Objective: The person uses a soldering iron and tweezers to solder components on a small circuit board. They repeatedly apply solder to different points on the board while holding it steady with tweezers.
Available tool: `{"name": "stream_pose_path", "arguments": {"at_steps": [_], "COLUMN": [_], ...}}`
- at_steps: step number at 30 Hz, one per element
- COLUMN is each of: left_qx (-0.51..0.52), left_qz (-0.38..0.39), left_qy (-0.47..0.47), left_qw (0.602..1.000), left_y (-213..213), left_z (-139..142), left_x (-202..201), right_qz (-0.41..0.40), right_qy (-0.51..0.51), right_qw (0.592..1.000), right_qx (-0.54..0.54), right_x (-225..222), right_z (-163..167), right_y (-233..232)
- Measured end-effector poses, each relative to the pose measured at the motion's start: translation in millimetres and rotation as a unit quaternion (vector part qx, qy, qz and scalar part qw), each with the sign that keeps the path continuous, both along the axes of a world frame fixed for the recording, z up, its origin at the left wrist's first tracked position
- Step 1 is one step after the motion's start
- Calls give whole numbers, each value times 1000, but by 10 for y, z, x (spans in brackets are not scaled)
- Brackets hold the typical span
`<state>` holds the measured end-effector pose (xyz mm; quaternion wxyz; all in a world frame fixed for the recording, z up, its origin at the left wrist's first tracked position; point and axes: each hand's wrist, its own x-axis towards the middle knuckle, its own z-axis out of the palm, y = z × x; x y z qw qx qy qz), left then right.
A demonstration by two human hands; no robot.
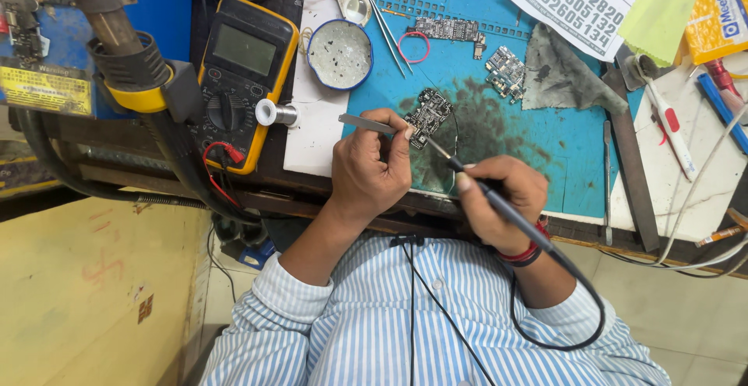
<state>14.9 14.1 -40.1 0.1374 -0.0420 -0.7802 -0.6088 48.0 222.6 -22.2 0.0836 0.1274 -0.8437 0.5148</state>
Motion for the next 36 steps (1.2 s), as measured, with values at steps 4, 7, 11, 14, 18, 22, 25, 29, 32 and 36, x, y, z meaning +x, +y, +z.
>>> {"name": "stream_pose_path", "arguments": {"at_steps": [4, 7, 11, 14, 18, 22, 25, 29, 32, 36], "left_qx": [-1, -8, -10, -10, -9, -18, -19, -18, -24, -24], "left_qz": [3, 6, 3, 4, 6, 9, 10, 11, 10, 4], "left_qy": [12, -3, 0, 8, -7, 18, 13, 14, 31, 8], "left_qw": [1000, 1000, 1000, 1000, 1000, 1000, 1000, 1000, 999, 1000], "left_y": [3, 0, 2, 4, 2, 10, 6, 1, 5, -13], "left_z": [-13, -21, -29, -33, -42, -54, -55, -46, -46, -53], "left_x": [-35, -36, -49, -63, -72, -86, -84, -59, -97, -69], "right_qz": [-73, -127, -43, 28, 26, -70, -156, -159, -141, -157], "right_qy": [-68, -50, 91, 77, -1, -19, -68, -48, -45, -100], "right_qw": [987, 989, 973, 957, 969, 979, 967, 968, 956, 955], "right_qx": [-128, -56, 209, 279, 247, 190, 192, 191, 253, 230], "right_x": [9, -59, -177, -185, -152, -141, -109, -67, -86, -125], "right_z": [-6, 156, 503, 696, 836, 787, 725, 759, 848, 937], "right_y": [50, 109, 238, 241, 223, 230, 260, 279, 240, 184]}}
